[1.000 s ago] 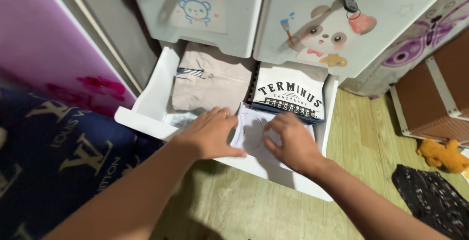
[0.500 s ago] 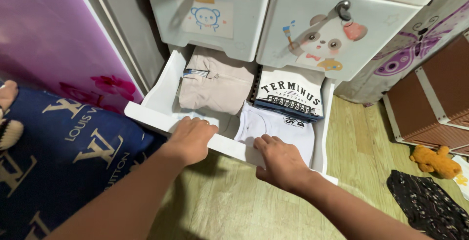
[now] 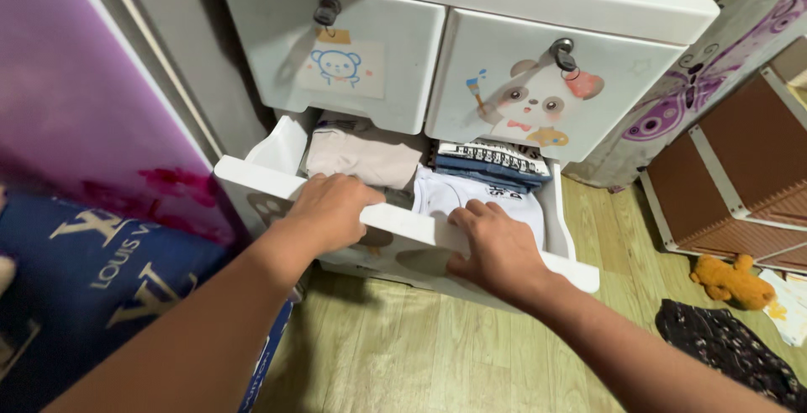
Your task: The person removes clothes from a drawer and spreads them out on a blue surface, then folds a small brown item and a striped beanie before placing items back into the drawer and closing it.
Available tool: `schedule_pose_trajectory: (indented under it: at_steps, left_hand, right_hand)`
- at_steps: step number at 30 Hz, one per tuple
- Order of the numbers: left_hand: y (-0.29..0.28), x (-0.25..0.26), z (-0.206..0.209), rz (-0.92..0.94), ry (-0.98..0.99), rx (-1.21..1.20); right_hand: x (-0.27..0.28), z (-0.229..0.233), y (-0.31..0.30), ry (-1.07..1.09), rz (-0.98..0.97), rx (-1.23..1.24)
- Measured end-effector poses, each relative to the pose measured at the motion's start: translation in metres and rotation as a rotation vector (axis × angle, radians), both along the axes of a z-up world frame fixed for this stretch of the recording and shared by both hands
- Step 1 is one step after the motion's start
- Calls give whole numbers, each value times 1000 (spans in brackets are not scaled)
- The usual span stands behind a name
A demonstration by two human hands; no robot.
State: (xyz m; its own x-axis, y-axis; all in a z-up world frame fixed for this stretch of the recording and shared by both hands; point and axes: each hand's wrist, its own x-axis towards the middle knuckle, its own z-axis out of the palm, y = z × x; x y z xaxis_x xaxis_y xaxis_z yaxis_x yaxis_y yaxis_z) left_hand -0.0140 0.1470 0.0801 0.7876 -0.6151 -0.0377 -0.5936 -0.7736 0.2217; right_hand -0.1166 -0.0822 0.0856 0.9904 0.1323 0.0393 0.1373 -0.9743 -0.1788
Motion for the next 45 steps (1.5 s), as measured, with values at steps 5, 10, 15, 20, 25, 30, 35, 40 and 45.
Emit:
schedule_pose_trajectory:
  at_steps: [5,10,15,20,25,30,35,40,45]
  left_hand:
    - [-10,30,-8,5,-58,-45]
    - [-22,62,-17,5,-84,-47]
    - [-39,88,-25,20,-87,-79]
    - [-54,104,-33,45,-127,-31]
    - [-56,110,-38,43,-132,27]
    - [-56,95,-40,60,-188,56]
    - [-55,86,-35,86,-142,70]
    - [-59,76,-27,157,-57,104]
    - [-54,51,-18,260,-20,25]
  right_hand:
    - [26,-1,-13,-50,15,-26]
    - [47,-7,-23,-159,22,-6]
    - [70,-17,-41,-257,28,-47]
    - [90,-22,-56,-289,18,-73]
    - [90,-27,-56,-338,23,-35]
    - [88,-22,-55,-288,-3,-49]
    - [82,-19,-57,-209,3,-88]
    - [77,-25,-65,-213,14,-121]
    - [73,-23,-92,-118,-57,-142]
